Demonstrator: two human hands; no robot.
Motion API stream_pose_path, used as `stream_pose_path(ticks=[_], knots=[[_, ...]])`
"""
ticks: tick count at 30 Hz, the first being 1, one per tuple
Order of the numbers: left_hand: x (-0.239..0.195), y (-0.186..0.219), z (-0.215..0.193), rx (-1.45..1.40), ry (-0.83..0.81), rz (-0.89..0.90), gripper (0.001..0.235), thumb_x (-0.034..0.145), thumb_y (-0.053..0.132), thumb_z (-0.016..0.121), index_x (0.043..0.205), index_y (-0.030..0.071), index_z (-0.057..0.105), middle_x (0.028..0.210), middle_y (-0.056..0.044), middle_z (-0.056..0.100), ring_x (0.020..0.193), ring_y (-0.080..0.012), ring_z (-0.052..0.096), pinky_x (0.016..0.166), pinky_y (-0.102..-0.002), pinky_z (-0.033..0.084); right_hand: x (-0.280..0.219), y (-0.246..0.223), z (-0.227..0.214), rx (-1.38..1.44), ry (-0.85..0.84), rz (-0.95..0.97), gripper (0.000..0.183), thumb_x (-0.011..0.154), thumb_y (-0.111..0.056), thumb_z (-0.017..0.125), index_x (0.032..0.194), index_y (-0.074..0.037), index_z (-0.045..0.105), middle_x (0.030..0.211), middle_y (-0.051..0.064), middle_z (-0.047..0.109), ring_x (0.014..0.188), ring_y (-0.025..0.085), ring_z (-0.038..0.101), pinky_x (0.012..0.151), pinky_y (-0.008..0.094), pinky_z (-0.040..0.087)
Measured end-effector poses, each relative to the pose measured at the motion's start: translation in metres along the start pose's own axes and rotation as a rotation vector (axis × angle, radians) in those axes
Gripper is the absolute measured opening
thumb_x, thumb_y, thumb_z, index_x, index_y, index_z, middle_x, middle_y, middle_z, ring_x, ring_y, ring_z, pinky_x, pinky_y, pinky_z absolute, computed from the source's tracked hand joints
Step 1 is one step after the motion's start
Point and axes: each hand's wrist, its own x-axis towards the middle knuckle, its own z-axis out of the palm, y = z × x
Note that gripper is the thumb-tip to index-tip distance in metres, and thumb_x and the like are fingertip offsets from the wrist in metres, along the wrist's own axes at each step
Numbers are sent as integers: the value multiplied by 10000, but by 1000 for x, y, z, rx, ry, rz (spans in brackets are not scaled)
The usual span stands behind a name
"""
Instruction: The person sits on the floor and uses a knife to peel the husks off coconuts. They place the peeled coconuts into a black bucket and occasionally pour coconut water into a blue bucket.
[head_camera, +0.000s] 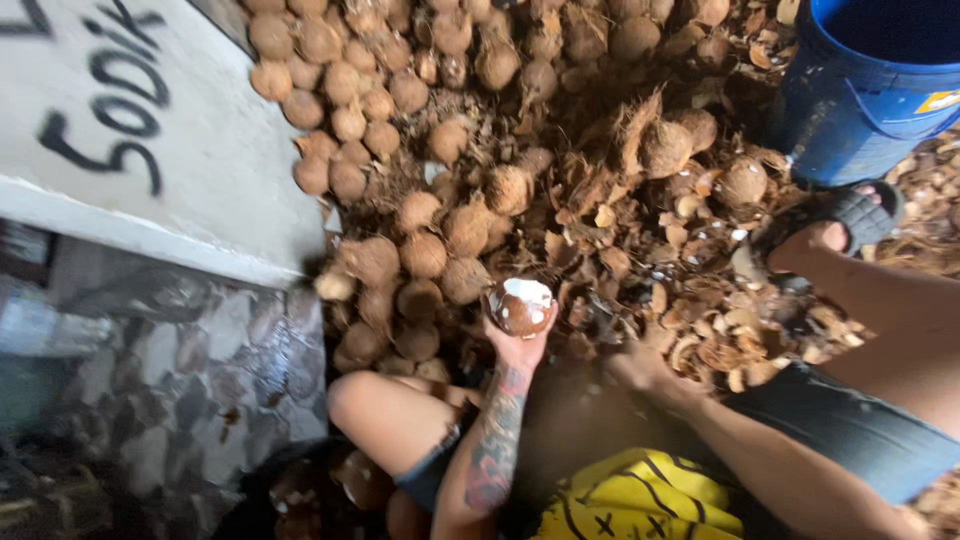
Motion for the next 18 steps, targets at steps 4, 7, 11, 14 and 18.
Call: stream_pose_path(ticks=[4,7,11,14,18], knots=[[-30,6,17,-55,-30,-98,994,767,649,818,1538,143,448,1462,-188,557,1284,-448,557,1053,-595,523,5,-45,-27,-357,189,-503,293,831,-234,601,1027,-45,710,729,220,621,638,428,651,529,510,501],[-61,7,26,698,-11,147,1075,788,327,908,1610,133,243,1567,-194,379,1390,-399,457,1125,-550,489,2,-82,-34,-214,12,-32,493,663,-325,723,1123,-149,692,595,221,680,621,439,749,619,563,569],[-11,6,-3,227,146,-25,915,886,588,832,1542,56,482,1603,-176,479,1353,-407,513,1190,-648,368,-1,-17,4,-332,66,-470,764,548,-457,634,1217,-88,649,606,178,662,545,379,760,540,498,601],[-49,1,38,101,283,-77,1098,629,579,987,1413,-7,491,1274,-235,627,1044,-361,636,849,-509,597,-2,-47,-3,-159,-249,268,564,614,-280,601,1088,-10,744,782,308,731,829,479,764,784,611,593],[-6,-1,23,244,214,-137,846,745,647,894,1323,95,615,1264,-161,638,1013,-392,612,834,-613,590,20,-62,-5,-228,-252,526,574,714,-498,644,959,-2,795,872,219,794,946,370,796,855,583,595]])
